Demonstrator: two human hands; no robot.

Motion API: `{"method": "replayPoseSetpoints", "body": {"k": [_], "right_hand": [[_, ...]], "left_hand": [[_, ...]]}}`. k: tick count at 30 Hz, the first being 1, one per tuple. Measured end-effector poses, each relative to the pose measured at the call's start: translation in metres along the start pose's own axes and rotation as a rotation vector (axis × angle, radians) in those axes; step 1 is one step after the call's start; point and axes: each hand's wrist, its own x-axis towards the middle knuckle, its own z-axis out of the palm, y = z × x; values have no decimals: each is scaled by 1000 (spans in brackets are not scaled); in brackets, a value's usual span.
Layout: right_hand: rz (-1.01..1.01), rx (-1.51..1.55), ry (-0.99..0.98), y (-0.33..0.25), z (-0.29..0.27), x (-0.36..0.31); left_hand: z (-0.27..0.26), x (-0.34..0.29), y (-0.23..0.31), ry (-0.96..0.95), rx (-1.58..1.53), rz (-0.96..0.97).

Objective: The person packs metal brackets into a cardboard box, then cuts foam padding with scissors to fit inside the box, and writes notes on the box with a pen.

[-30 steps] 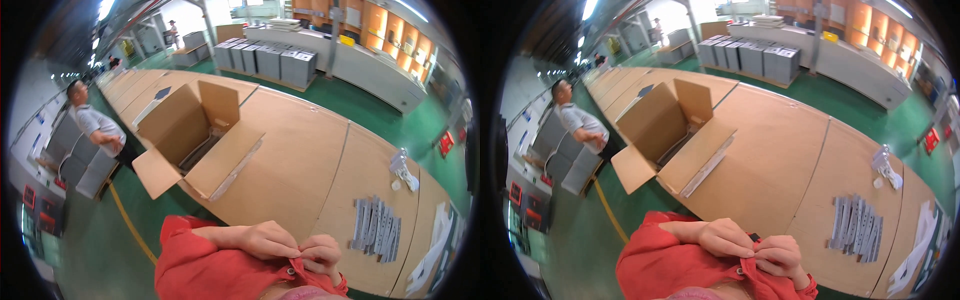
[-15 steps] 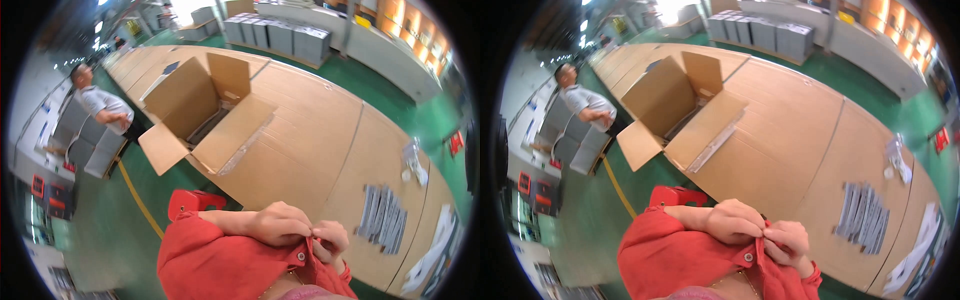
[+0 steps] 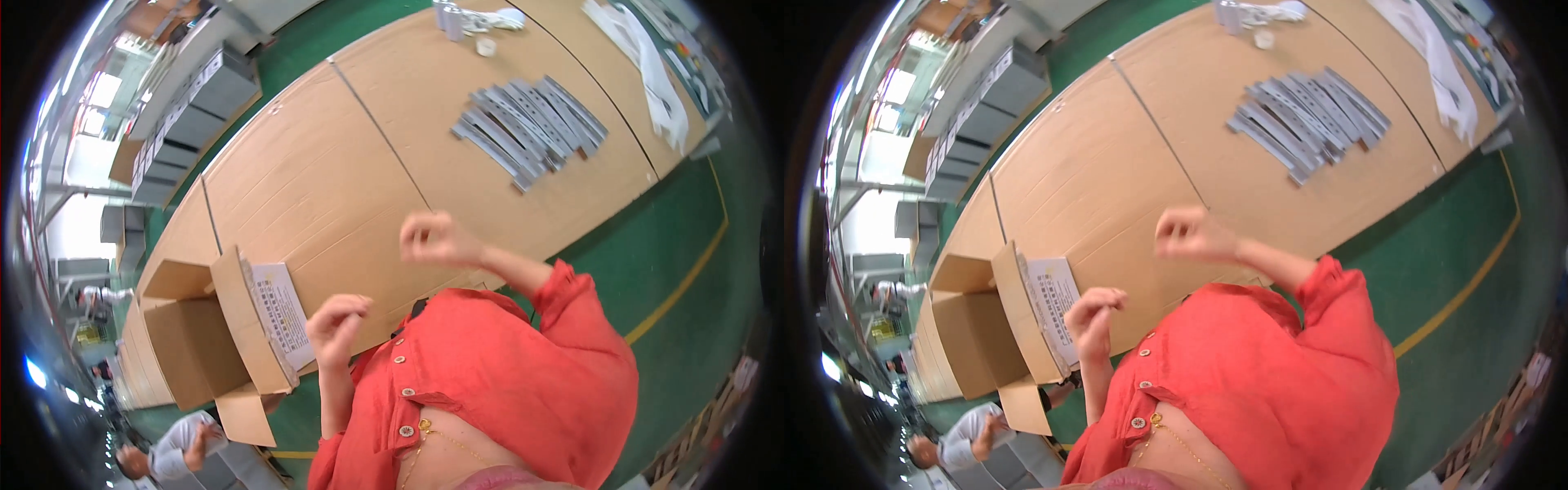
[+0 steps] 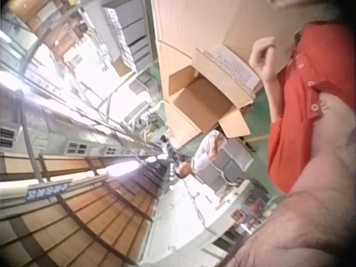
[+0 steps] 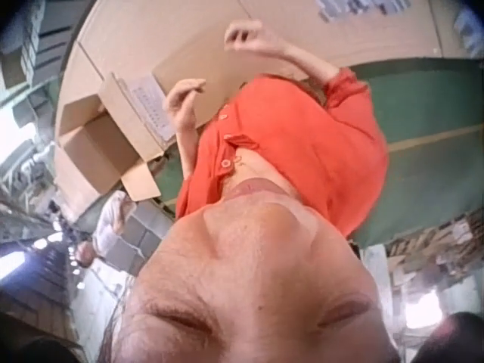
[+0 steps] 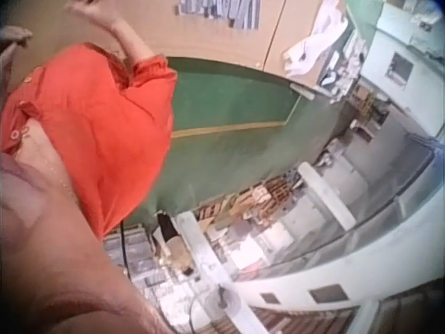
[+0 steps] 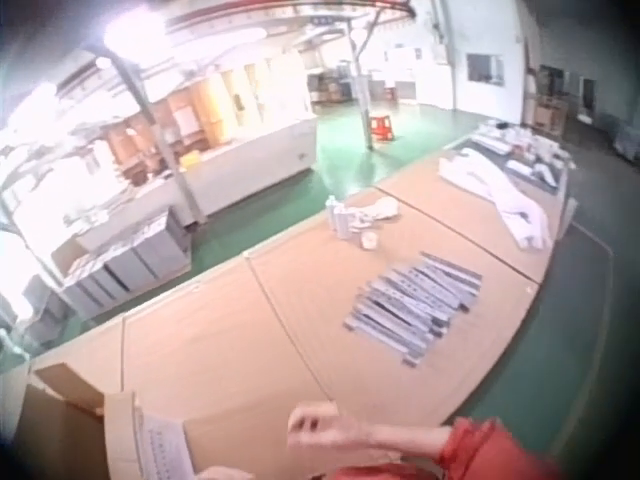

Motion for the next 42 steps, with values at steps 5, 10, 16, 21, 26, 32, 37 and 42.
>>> {"method": "replayPoseSetpoints", "body": {"k": [5, 10, 16, 21, 26, 32, 37, 42], "right_hand": [[246, -1100, 777, 164, -144, 4], [302, -1565, 730, 189, -231, 9], [749, -1495, 762, 203, -279, 39], [379, -1795, 577, 207, -271, 61], [755, -1630, 399, 227, -259, 69], [347, -1513, -63, 207, -163, 87], [46, -1388, -559, 235, -48, 82], [-177, -1145, -718, 252, -26, 77]], "left_hand": [[-27, 1, -74, 424, -199, -326], [-32, -8, -106, 573, -117, -495], [-24, 4, -120, 533, 1, -538], [-23, 8, -125, 537, 47, -571], [-21, 9, -129, 450, 139, -538], [-17, -6, -149, 444, 175, -571], [-12, 2, -188, 241, 410, -482], [-20, 16, -229, 64, 789, -388]]}}
